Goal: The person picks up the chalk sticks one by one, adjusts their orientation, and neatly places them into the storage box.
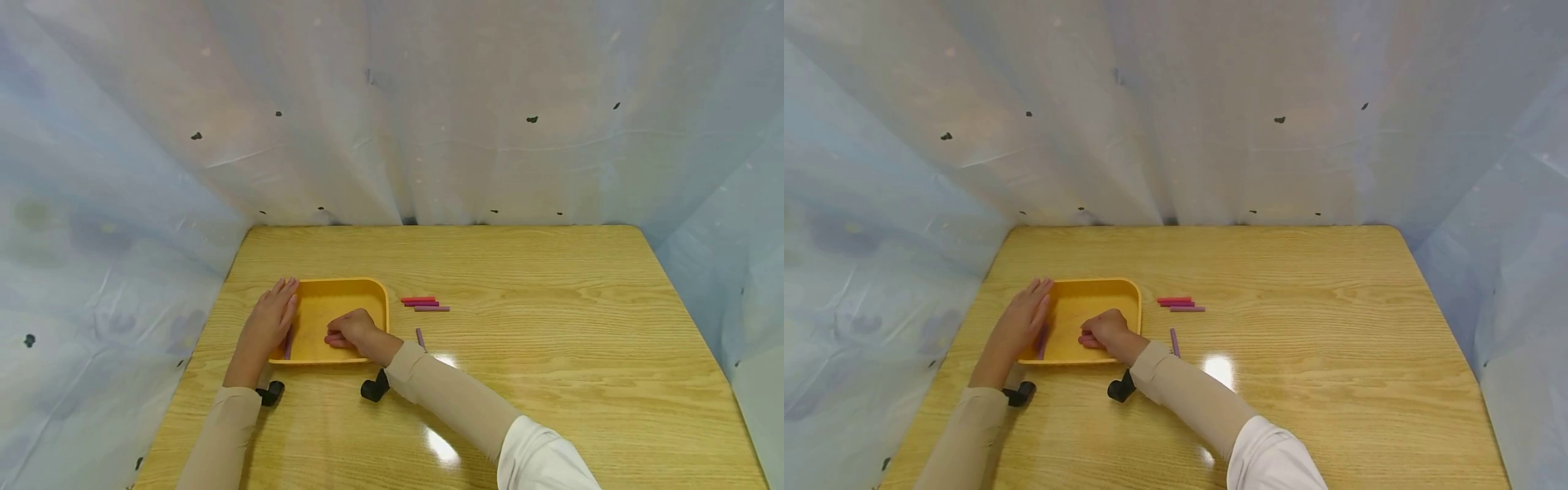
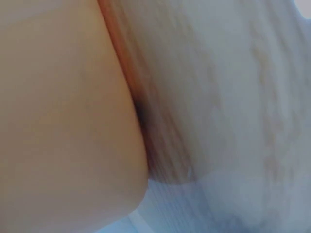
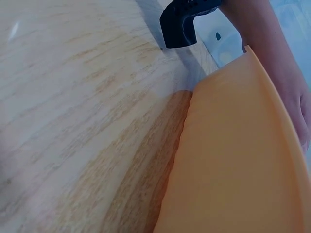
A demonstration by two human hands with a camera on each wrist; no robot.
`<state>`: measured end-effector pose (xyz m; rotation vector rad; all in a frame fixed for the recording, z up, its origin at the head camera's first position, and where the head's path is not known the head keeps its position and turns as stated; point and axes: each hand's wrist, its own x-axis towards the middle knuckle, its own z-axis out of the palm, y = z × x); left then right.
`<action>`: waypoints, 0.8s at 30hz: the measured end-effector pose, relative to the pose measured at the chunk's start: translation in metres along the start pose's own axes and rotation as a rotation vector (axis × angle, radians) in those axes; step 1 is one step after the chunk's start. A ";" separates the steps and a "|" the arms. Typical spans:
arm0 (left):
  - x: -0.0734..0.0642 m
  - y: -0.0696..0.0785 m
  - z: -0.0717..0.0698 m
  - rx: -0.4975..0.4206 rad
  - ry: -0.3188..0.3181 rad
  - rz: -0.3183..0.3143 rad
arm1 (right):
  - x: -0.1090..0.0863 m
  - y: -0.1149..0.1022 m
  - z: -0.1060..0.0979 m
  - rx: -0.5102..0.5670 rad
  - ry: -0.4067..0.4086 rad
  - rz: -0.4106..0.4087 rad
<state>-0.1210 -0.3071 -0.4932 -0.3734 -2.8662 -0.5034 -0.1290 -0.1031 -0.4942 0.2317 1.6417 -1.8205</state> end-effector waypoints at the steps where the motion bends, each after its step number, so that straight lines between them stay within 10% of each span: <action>1: 0.000 0.000 0.000 0.000 -0.002 0.000 | 0.000 0.000 0.000 0.010 -0.005 0.001; 15: 0.000 -0.001 0.001 -0.006 -0.010 -0.015 | 0.007 0.003 0.000 0.072 -0.068 -0.041; 24: -0.001 -0.005 0.001 -0.098 -0.053 -0.134 | 0.003 0.003 0.000 0.069 -0.112 -0.075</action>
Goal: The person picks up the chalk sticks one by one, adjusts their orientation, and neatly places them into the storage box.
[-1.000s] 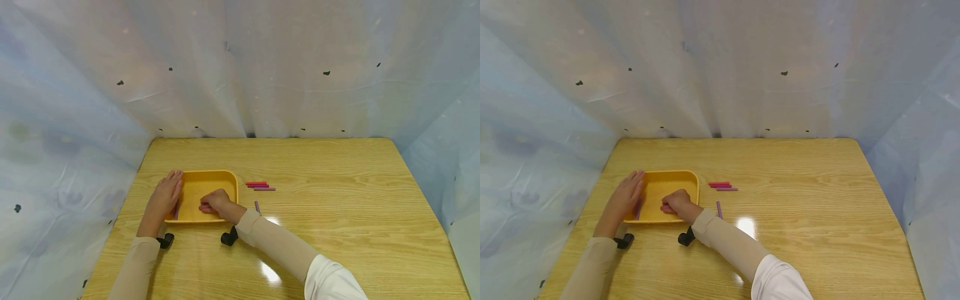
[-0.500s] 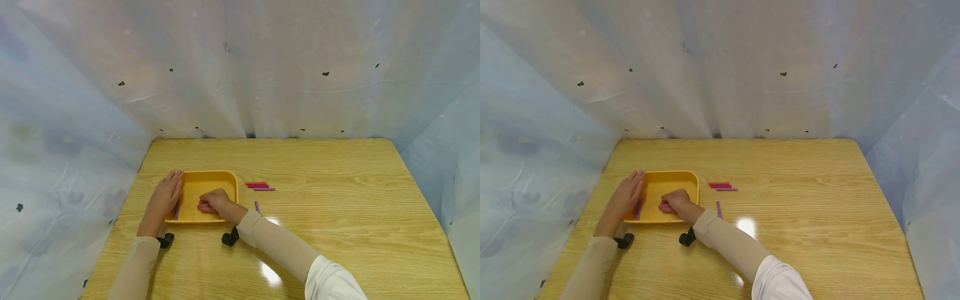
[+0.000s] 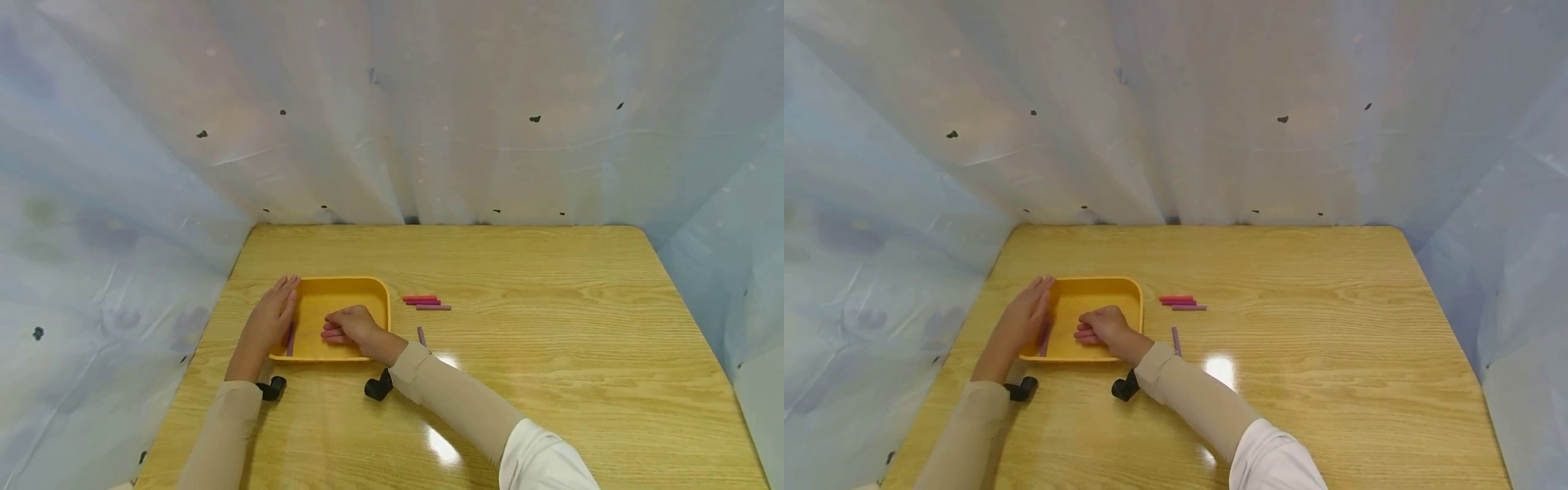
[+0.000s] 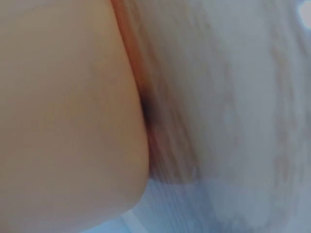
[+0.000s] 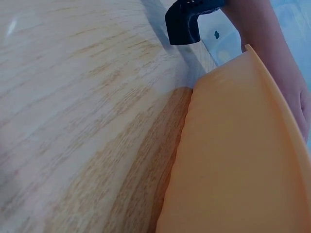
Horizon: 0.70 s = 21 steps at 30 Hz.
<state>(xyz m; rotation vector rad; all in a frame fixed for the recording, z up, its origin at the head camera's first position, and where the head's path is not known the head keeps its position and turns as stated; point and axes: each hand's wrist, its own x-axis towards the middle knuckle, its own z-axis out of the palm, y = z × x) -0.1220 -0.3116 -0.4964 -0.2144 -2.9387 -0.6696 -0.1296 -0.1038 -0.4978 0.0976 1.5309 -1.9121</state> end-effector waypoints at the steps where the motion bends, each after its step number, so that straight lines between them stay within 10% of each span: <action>1: 0.000 0.000 0.000 -0.008 -0.004 -0.004 | -0.001 0.000 0.000 0.001 -0.003 -0.002; 21: 0.001 0.002 -0.002 0.062 0.002 0.043 | -0.003 0.000 0.004 -0.045 -0.032 -0.020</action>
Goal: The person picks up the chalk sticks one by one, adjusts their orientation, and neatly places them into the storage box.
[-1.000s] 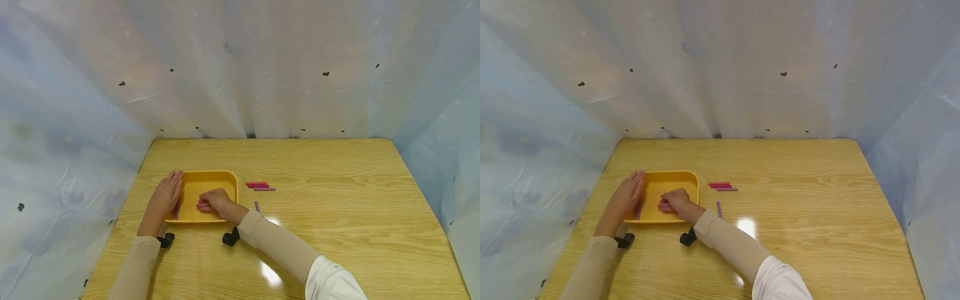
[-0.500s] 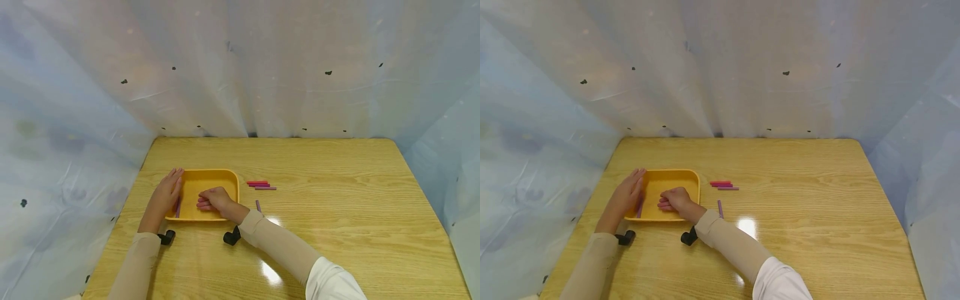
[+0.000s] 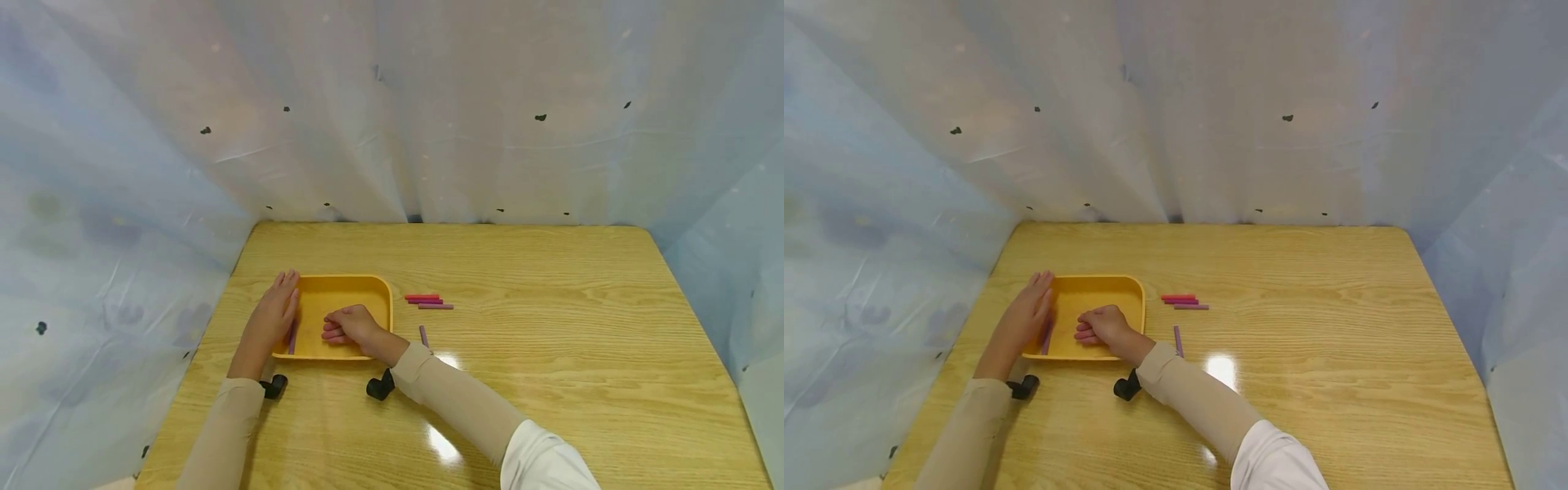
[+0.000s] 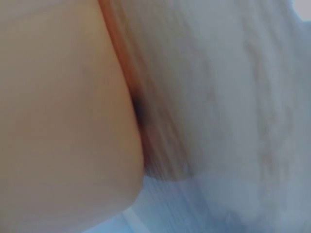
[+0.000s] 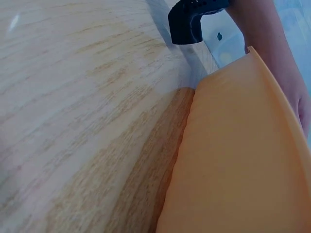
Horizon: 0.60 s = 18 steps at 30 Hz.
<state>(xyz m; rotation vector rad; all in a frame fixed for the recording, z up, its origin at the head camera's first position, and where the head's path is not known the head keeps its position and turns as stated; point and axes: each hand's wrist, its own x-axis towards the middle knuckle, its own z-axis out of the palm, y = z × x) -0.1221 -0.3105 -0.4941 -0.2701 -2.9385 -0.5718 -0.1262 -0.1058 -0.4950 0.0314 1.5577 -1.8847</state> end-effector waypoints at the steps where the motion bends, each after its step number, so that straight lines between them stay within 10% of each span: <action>1: 0.000 0.000 0.000 0.003 0.000 -0.002 | 0.000 0.000 0.000 -0.002 -0.001 0.000; 18: 0.000 -0.004 0.000 -0.039 -0.001 -0.209 | 0.004 0.001 -0.004 -0.027 -0.023 -0.020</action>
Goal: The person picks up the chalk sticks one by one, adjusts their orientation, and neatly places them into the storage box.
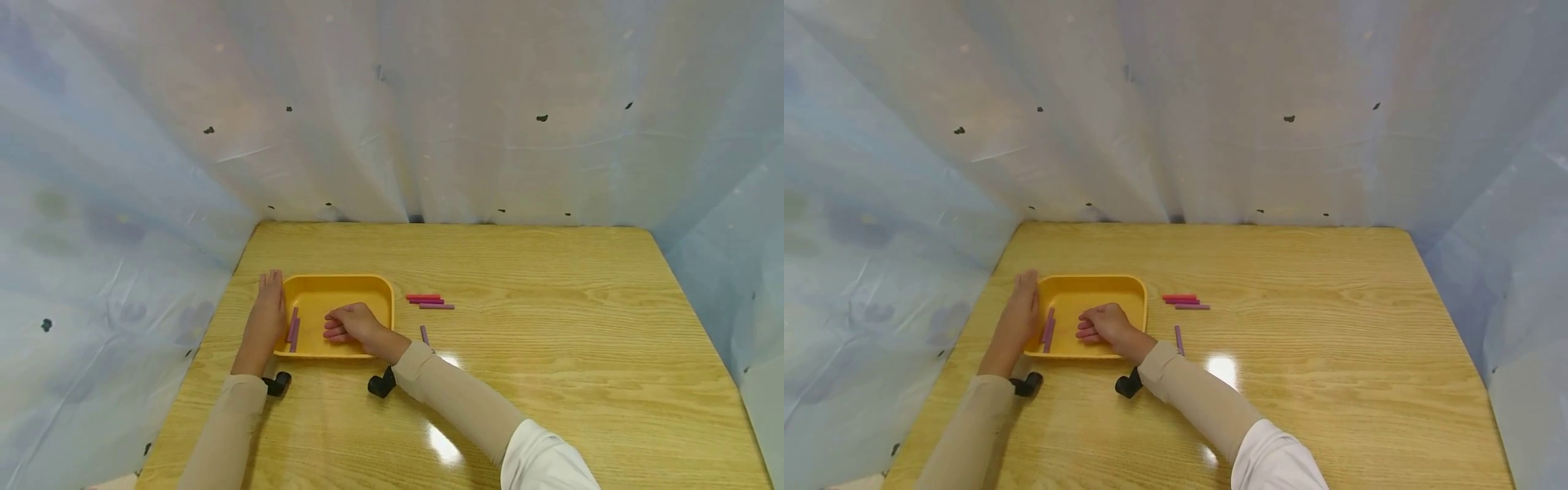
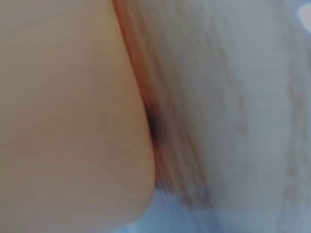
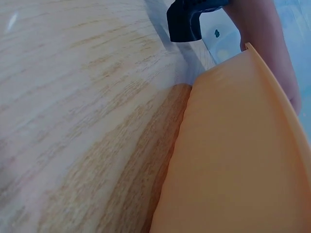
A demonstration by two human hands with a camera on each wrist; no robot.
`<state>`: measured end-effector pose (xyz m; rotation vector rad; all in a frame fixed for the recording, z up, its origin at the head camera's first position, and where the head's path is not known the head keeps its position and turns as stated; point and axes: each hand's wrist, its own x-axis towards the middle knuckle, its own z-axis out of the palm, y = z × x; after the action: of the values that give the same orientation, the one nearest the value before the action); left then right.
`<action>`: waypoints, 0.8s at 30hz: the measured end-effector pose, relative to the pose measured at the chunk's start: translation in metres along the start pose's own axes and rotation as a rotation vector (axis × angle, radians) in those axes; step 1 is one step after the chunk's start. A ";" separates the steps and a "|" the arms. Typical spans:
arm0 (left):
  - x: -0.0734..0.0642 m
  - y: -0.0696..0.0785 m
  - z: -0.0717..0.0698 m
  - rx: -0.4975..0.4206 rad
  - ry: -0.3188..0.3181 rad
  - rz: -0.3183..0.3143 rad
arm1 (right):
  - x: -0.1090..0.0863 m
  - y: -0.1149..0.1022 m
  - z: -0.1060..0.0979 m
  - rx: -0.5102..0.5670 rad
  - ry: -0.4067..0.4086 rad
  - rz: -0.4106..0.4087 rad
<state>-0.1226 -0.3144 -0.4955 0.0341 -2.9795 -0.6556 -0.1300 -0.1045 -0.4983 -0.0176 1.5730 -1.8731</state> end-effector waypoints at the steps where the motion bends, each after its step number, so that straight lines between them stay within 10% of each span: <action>1: 0.001 0.000 0.000 -0.007 0.002 -0.019 | 0.000 0.000 0.000 0.002 -0.001 0.001; 15: 0.003 0.000 -0.003 -0.176 -0.090 -0.144 | -0.003 -0.005 -0.002 0.013 -0.012 -0.002; 24: -0.001 0.010 0.000 0.073 0.069 -0.120 | -0.001 -0.004 0.000 0.011 -0.013 -0.116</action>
<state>-0.1212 -0.3056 -0.4916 0.2380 -2.9512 -0.5459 -0.1313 -0.1036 -0.4943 -0.1185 1.5827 -1.9665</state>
